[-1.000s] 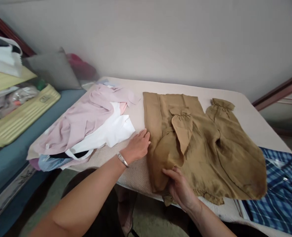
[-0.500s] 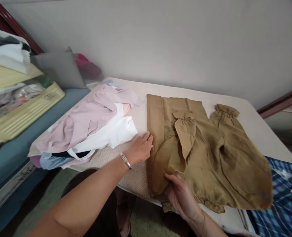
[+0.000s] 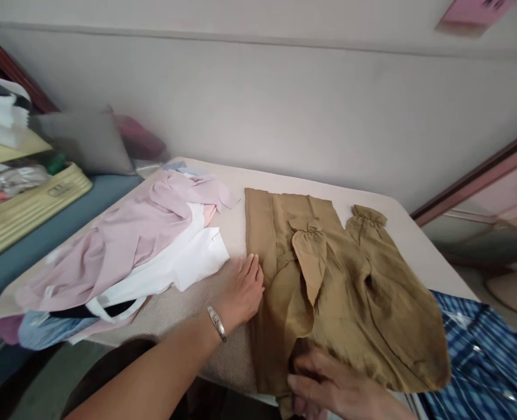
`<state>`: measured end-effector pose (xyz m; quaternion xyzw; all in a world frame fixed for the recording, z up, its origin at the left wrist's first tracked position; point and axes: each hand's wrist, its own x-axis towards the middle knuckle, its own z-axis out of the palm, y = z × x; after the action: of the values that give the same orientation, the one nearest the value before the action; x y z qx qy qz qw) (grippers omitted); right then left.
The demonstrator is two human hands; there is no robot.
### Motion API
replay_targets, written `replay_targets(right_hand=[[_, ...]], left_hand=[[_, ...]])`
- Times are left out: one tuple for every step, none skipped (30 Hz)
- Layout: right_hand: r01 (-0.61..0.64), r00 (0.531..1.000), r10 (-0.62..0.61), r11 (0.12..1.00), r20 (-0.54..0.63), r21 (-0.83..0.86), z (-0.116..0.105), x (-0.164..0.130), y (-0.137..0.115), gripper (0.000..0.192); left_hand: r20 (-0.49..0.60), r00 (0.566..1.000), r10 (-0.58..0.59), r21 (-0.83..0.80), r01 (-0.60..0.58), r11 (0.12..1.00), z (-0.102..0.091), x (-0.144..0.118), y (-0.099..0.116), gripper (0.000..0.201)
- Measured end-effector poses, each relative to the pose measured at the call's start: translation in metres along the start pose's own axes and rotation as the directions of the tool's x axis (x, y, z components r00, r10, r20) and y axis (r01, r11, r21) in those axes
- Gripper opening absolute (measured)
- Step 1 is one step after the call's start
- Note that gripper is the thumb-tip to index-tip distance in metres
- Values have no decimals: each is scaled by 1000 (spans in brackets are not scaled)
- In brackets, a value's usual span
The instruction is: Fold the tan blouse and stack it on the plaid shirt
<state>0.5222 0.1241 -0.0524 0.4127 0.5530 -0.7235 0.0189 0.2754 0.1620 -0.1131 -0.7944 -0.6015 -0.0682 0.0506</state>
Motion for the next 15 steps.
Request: replay_targets(right_hand=[[6,999,-10,996,-35,-91,-12,-4,-10,46],[35,991,-57,984,-121,-176,-26,-3,-21,49],[60,963,-128,960,-237,-272,-41,2,-34,51],[77,905,-230,917,-358,-392,-57,12,-48,52],[60,818,-336,857,-466,-512,-74,27,-63,51],[-26,724,-402,797,-561,-604,-90,46,-77,49],[-157,638,-423,747,-644,-646,-105,68,-90,47],[-283,562,-415,717,-716,-637,-118,90,-101,46],[-376,514,-399,690,-759,-618,-129,113,-110,51],[-433,483,-371,686,-793,-585,-139,133,-116,56],[-445,467,-340,707,-816,-549,-146,151,-119,55],[-436,461,-317,732,-829,-523,-152,164,-120,48],[-410,460,-301,762,-835,-501,-158,173,-118,36],[-374,459,-296,791,-838,-484,-163,177,-115,22],[-337,455,-300,814,-839,-473,-168,176,-111,11]], left_hand=[[-2,1000,12,6,-12,1000,1,1,3,50],[2,1000,20,12,-20,1000,2,1,6,51],[10,1000,20,19,-21,1000,3,2,9,51],[20,1000,15,24,-15,1000,3,3,11,52],[30,1000,7,27,-8,1000,2,4,12,53],[40,999,0,27,-1,1000,2,4,13,55],[46,999,-9,24,7,1000,1,5,13,56],[48,999,-14,18,13,1000,0,5,12,57],[48,999,-16,10,15,1000,-1,5,11,58],[47,999,-14,-1,14,1000,-2,5,10,59],[48,999,-9,-13,10,1000,-2,5,10,60],[54,998,-8,-25,10,1000,-2,4,9,61],[62,998,-10,-38,12,999,-2,4,8,62],[72,997,-14,-50,18,999,-1,4,7,63],[82,996,-19,-60,24,998,1,4,6,63]])
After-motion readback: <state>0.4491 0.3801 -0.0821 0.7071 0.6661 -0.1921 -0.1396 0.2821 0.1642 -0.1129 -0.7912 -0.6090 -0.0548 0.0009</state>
